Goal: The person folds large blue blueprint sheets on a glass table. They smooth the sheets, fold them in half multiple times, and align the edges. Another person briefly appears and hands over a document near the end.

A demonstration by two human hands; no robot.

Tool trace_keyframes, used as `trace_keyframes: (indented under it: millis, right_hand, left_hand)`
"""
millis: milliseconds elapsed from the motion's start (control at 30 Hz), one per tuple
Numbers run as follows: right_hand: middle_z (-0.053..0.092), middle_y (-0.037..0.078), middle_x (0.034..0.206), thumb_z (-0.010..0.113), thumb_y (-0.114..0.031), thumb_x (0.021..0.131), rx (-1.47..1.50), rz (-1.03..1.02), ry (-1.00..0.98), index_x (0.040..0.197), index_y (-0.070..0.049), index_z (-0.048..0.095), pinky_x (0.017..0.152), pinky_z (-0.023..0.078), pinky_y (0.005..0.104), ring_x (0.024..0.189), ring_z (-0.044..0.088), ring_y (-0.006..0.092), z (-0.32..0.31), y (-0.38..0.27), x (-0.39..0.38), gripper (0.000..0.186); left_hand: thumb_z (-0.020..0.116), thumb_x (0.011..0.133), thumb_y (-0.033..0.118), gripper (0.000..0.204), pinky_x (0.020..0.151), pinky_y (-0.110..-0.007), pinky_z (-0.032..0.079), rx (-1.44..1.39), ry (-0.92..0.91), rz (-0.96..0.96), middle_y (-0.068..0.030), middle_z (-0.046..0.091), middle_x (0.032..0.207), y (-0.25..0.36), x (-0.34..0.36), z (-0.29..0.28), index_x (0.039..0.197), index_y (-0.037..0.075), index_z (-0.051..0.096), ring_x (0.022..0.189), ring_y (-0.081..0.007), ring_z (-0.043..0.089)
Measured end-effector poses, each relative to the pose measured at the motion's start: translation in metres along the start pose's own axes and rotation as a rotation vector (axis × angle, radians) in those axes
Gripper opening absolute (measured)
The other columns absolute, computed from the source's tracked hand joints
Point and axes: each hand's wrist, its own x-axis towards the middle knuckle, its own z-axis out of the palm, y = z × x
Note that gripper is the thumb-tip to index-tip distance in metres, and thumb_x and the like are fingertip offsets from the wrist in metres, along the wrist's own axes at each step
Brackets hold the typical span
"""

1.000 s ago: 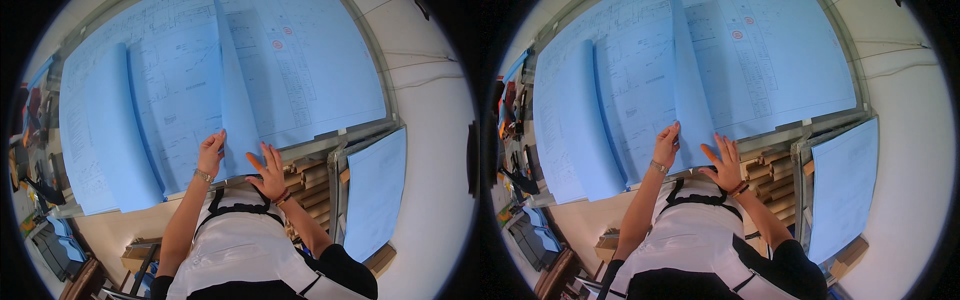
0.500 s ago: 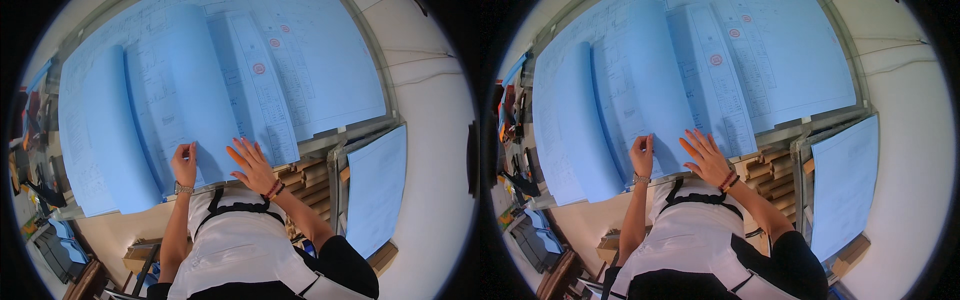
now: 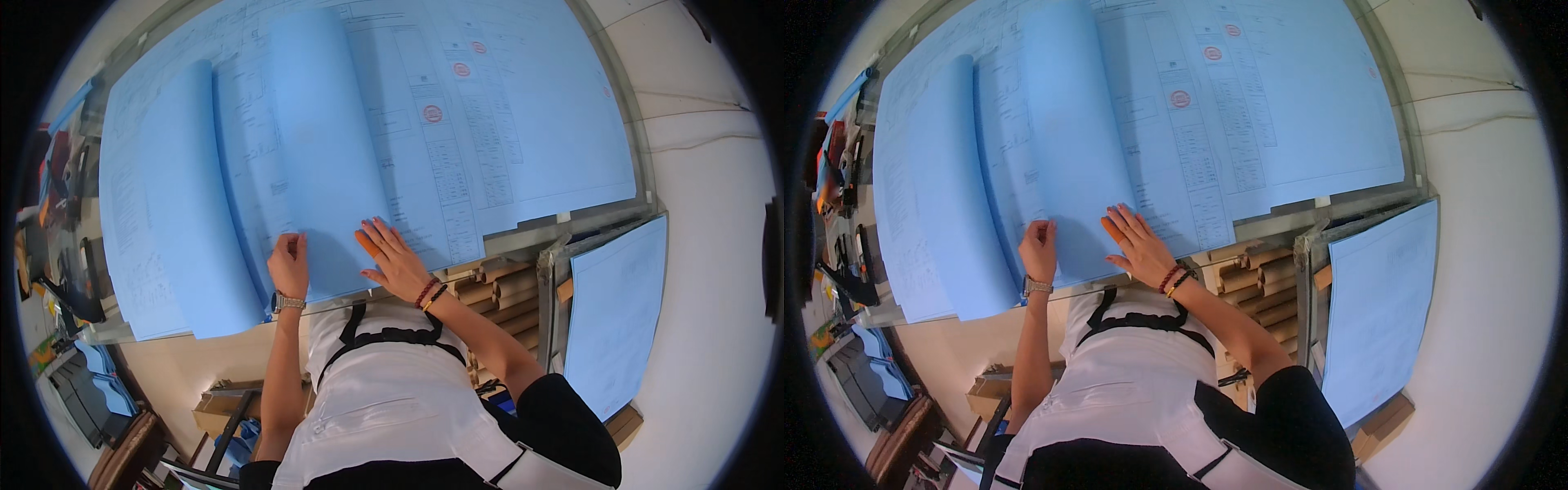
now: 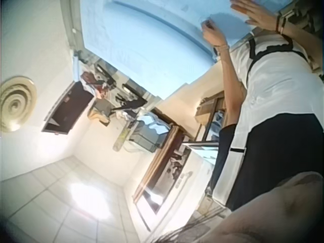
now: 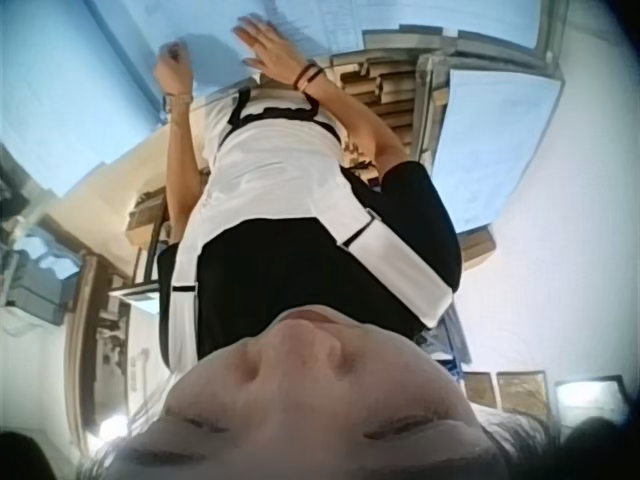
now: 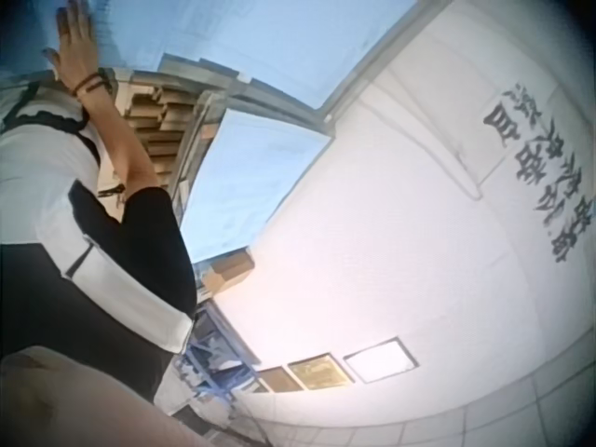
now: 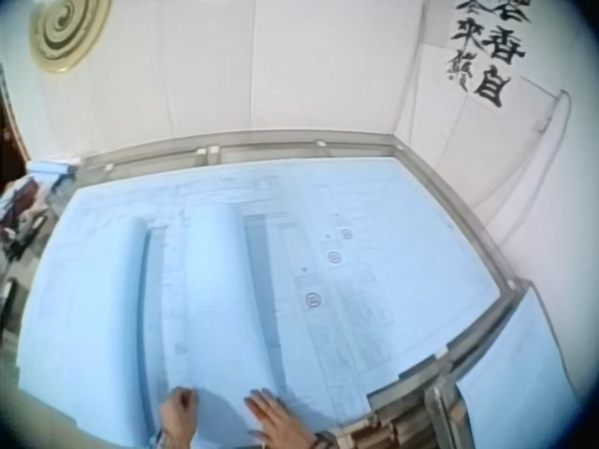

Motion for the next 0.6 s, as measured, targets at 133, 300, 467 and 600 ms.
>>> trace_keyframes:
  millis: [133,300,467,600]
  right_hand:
    - [0.023,0.010,0.151,0.047,-0.043,0.092,0.009,0.003,0.006,0.144,-0.007,0.029,0.112,0.022,0.0445,0.140,0.017,0.0288,0.003,0.006,0.000,0.066]
    - [0.024,0.008,0.151,0.049,-0.043,0.091,-0.007,-0.020,-0.039,0.144,-0.009,0.029,0.112,0.022,0.0441,0.140,0.019,0.0268,0.001,0.012,-0.002,0.067]
    - [0.023,0.007,0.151,0.050,-0.043,0.090,-0.060,-0.032,-0.049,0.144,-0.008,0.027,0.113,0.020,0.0420,0.140,0.019,0.0250,0.003,0.013,-0.003,0.069]
    - [0.023,0.007,0.151,0.050,-0.044,0.090,-0.079,-0.005,-0.051,0.145,-0.010,0.027,0.113,0.020,0.0416,0.140,0.019,0.0245,0.005,0.011,-0.001,0.069]
  left_hand:
    - [0.068,0.083,0.027,0.027,0.054,-0.034,0.047,0.039,-0.255,-0.046,-0.0112,0.064,0.063,-0.004,-0.004,-0.016,0.078,0.001,0.064,0.055,-0.0245,0.062]
    - [0.070,0.080,0.028,0.029,0.053,-0.033,0.046,0.066,-0.381,-0.053,-0.0108,0.063,0.061,-0.008,-0.020,-0.026,0.074,0.001,0.064,0.053,-0.0236,0.061]
    - [0.072,0.077,0.028,0.029,0.052,-0.033,0.046,0.092,-0.334,-0.128,-0.0109,0.062,0.060,0.000,-0.027,-0.025,0.071,0.001,0.064,0.053,-0.0242,0.060]
    - [0.075,0.074,0.027,0.029,0.053,-0.034,0.045,0.092,-0.432,-0.048,-0.0107,0.062,0.063,-0.006,-0.028,-0.030,0.070,0.001,0.063,0.056,-0.0246,0.059]
